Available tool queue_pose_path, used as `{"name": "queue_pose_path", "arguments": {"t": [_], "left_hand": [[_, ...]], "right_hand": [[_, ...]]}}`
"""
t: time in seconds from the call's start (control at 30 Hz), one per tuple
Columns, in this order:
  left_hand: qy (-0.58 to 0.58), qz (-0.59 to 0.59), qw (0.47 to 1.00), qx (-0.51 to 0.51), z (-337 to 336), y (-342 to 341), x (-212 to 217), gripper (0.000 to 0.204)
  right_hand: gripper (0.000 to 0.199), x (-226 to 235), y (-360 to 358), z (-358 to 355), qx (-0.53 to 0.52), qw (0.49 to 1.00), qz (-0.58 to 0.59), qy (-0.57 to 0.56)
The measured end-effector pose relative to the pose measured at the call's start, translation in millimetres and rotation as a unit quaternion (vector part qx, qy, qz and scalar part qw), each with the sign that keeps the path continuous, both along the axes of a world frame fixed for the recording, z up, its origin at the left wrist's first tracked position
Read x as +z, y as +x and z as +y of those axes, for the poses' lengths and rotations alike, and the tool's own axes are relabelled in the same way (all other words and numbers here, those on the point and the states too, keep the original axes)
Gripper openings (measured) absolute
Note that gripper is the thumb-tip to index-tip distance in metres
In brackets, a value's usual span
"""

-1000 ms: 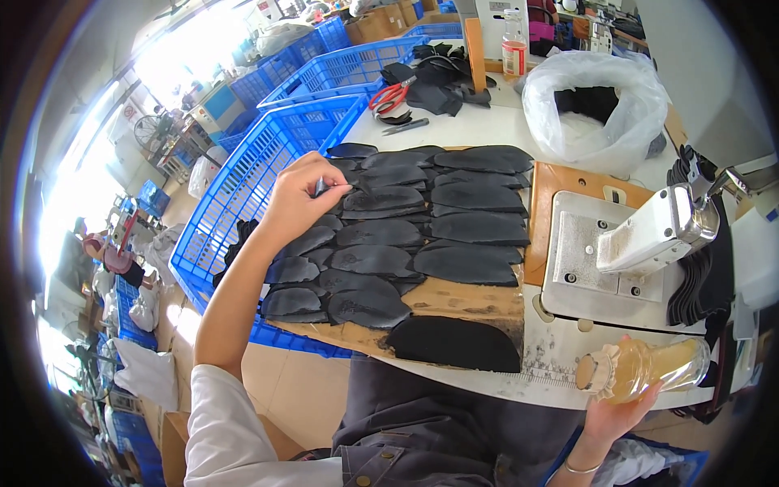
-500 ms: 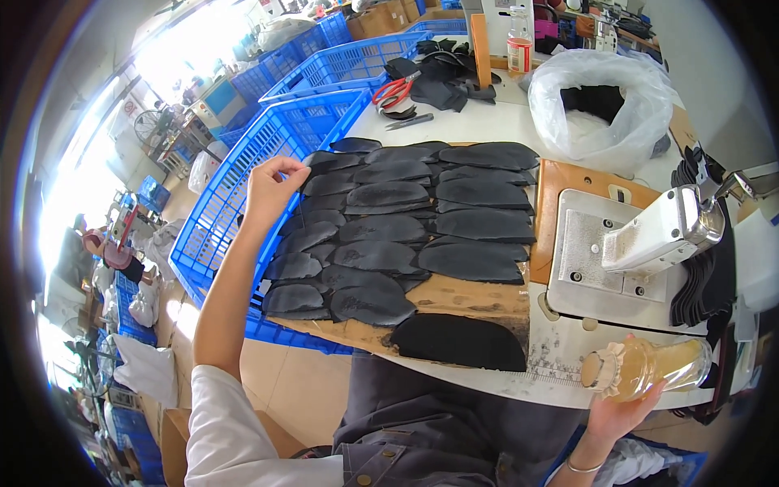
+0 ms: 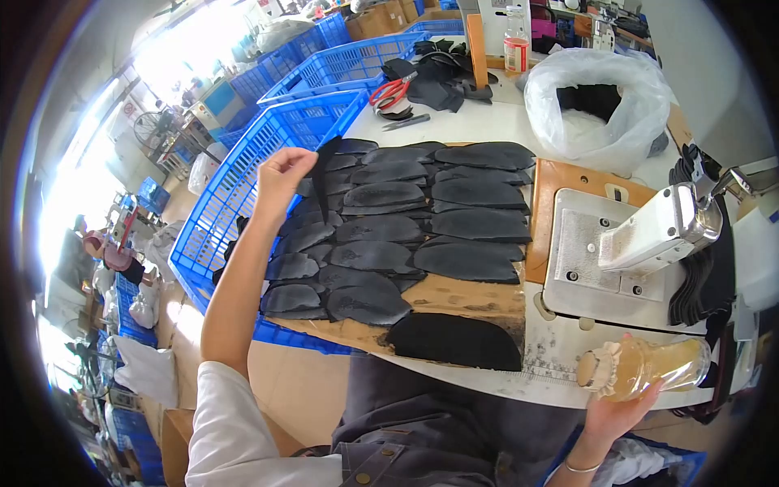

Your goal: The recorder is applying glue to black shoe components on a workbench in a factory setting.

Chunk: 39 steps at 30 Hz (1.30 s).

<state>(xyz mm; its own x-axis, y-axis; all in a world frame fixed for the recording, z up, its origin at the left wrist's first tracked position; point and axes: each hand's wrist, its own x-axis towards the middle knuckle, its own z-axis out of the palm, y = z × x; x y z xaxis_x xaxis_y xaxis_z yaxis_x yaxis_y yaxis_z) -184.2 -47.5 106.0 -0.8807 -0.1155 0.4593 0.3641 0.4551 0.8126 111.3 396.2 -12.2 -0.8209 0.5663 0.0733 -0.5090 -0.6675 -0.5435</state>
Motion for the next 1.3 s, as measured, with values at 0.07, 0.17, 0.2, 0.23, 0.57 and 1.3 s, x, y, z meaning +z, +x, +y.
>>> {"name": "queue_pose_path", "arguments": {"t": [0.07,0.17,0.2,0.23,0.57,1.3], "left_hand": [[-0.003,0.019,1.0,-0.002,-14.2,-6.4,8.1,0.01],[-0.016,0.007,1.0,0.001,-30.1,-8.8,20.9,0.009],[-0.046,0.006,0.999,0.01,-32.9,-10.3,22.5,0.01],[-0.04,0.002,0.999,0.008,-30.5,-8.4,24.0,0.01],[-0.198,0.006,0.98,0.025,21.5,15.4,-14.6,0.006],[-0.356,0.158,0.918,-0.079,54.0,39.7,-56.8,0.004]], "right_hand": [[0.06,-1.6,1.1,1.3,0.023,0.999,0.021,0.02],[0.059,-0.9,1.4,2.3,0.038,0.999,0.026,0.01],[0.06,-1.8,2.1,3.7,0.049,0.998,0.03,0.006],[0.06,-2.5,1.6,4.3,0.062,0.997,0.035,0.001],[0.058,-4.1,0.1,1.6,0.021,1.0,0.018,-0.004],[0.057,-6.9,1.8,3.7,0.057,0.996,0.069,-0.009]]}}
